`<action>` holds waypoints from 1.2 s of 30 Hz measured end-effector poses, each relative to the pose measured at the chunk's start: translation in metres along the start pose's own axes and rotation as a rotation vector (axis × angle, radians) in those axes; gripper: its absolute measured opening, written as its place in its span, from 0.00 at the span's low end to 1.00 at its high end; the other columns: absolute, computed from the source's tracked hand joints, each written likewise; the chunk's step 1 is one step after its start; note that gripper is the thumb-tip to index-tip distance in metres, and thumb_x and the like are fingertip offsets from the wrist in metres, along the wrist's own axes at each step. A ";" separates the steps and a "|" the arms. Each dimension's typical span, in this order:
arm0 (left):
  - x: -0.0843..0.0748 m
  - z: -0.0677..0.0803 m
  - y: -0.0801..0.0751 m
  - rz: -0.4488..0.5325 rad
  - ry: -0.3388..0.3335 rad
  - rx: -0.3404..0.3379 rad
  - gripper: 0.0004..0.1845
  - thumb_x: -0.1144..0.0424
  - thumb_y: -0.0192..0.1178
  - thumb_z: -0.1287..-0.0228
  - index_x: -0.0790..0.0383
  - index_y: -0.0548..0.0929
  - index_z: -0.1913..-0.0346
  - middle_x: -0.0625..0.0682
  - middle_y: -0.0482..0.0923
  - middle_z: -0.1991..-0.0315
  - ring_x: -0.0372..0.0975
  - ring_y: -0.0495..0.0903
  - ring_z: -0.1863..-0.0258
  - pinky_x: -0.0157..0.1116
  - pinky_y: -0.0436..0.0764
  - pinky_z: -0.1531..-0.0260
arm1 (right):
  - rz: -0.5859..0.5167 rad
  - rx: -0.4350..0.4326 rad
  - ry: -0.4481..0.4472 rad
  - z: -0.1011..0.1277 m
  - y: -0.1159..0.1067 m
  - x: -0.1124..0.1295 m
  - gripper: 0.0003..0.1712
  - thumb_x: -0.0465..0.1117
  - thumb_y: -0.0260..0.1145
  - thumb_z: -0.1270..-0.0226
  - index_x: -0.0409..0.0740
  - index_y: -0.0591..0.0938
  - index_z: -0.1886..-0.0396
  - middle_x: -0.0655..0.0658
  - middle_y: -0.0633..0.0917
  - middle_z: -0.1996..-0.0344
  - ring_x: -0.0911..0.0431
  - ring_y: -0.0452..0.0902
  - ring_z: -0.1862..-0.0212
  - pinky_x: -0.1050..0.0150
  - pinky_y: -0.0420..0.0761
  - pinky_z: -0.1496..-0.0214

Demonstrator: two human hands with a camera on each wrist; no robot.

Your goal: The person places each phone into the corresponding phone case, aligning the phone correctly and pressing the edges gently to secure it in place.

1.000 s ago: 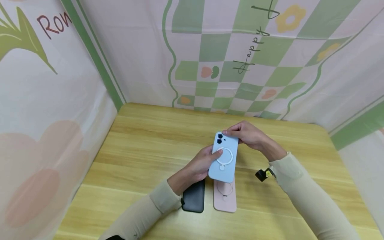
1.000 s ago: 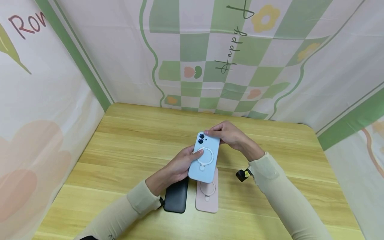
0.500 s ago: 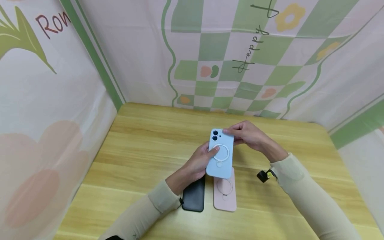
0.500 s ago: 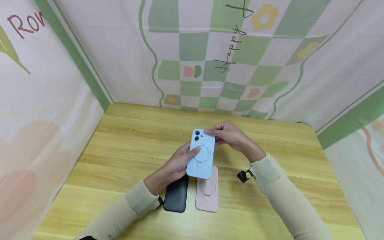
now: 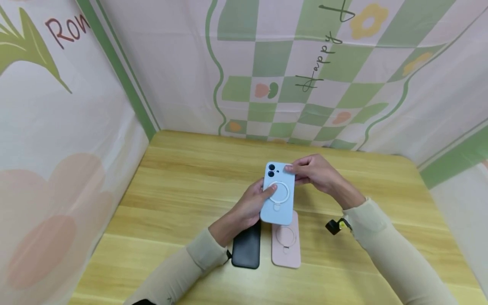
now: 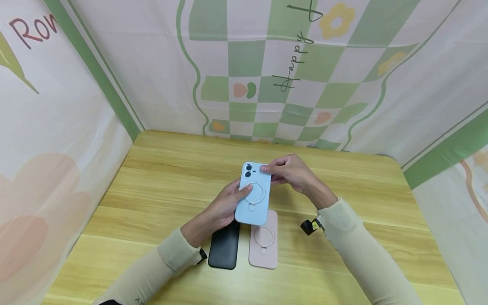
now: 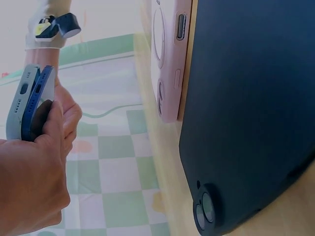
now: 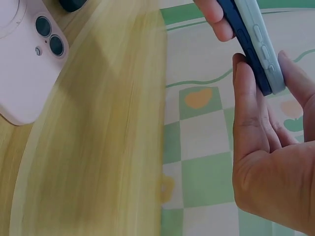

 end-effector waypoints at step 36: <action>-0.002 0.003 -0.003 0.004 0.005 0.028 0.25 0.62 0.49 0.14 0.63 0.67 0.21 0.59 0.81 0.35 0.48 0.82 0.36 0.45 0.83 0.36 | -0.102 -0.004 -0.035 0.000 0.009 0.000 0.13 0.30 0.66 0.23 0.45 0.91 0.68 0.47 0.91 0.71 0.58 0.87 0.72 0.66 0.89 0.67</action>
Point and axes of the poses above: each hand's wrist, its own z-axis away from the middle knuckle, its own y-axis out of the palm, x = y × z, the point moved 1 cm from there along -z, towards the middle knuckle
